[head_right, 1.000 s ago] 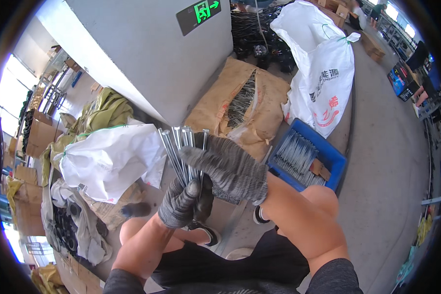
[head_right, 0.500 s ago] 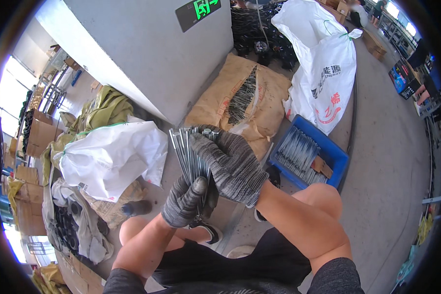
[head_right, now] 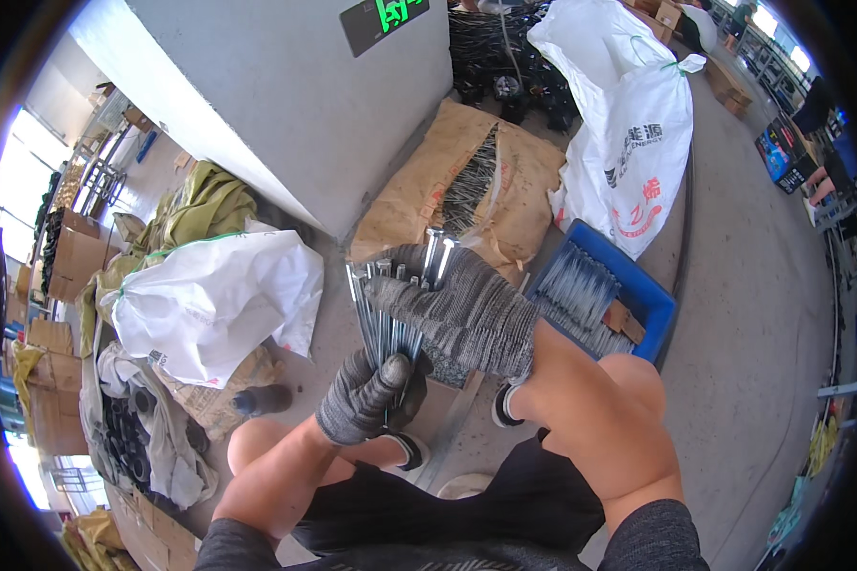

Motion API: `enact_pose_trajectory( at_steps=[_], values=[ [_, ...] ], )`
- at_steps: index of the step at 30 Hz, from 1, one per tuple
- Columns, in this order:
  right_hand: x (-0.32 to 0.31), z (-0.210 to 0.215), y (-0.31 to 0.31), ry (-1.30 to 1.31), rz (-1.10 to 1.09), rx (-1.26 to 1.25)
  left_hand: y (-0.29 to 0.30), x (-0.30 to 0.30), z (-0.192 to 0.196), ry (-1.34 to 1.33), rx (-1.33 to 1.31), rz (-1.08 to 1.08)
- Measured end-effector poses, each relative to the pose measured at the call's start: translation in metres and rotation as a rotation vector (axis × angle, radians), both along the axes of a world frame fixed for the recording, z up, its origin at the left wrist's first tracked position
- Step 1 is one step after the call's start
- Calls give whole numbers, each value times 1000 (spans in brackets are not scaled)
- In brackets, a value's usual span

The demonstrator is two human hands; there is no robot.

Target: Sorting and counting long metal rods from a large white bag and placing them into a blue plastic crate.

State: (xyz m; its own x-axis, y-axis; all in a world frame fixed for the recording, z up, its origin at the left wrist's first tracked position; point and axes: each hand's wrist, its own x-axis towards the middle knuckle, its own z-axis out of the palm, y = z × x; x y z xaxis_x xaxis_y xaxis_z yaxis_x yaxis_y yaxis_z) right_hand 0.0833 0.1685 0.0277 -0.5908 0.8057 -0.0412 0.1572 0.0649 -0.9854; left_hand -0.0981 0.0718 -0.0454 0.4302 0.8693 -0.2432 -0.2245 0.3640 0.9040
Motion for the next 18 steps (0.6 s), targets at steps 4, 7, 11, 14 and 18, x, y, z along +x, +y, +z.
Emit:
enact_pose_trajectory(
  at_steps=[4,7,11,14,18],
  values=[
    [2,-10,1,-11,-85,-25,-1,2,3,-34,-31,-43],
    [14,-24,14,-93,-96,263,-2,9,9,-104,47,11],
    [14,-20,12,217,40,-30,-3,13,5,-106,-36,2],
    [6,-8,10,66,64,88,-3,12,5,-68,-17,6],
    [6,-14,11,252,89,-300,-3,10,6,-12,2,-11]
  ],
)
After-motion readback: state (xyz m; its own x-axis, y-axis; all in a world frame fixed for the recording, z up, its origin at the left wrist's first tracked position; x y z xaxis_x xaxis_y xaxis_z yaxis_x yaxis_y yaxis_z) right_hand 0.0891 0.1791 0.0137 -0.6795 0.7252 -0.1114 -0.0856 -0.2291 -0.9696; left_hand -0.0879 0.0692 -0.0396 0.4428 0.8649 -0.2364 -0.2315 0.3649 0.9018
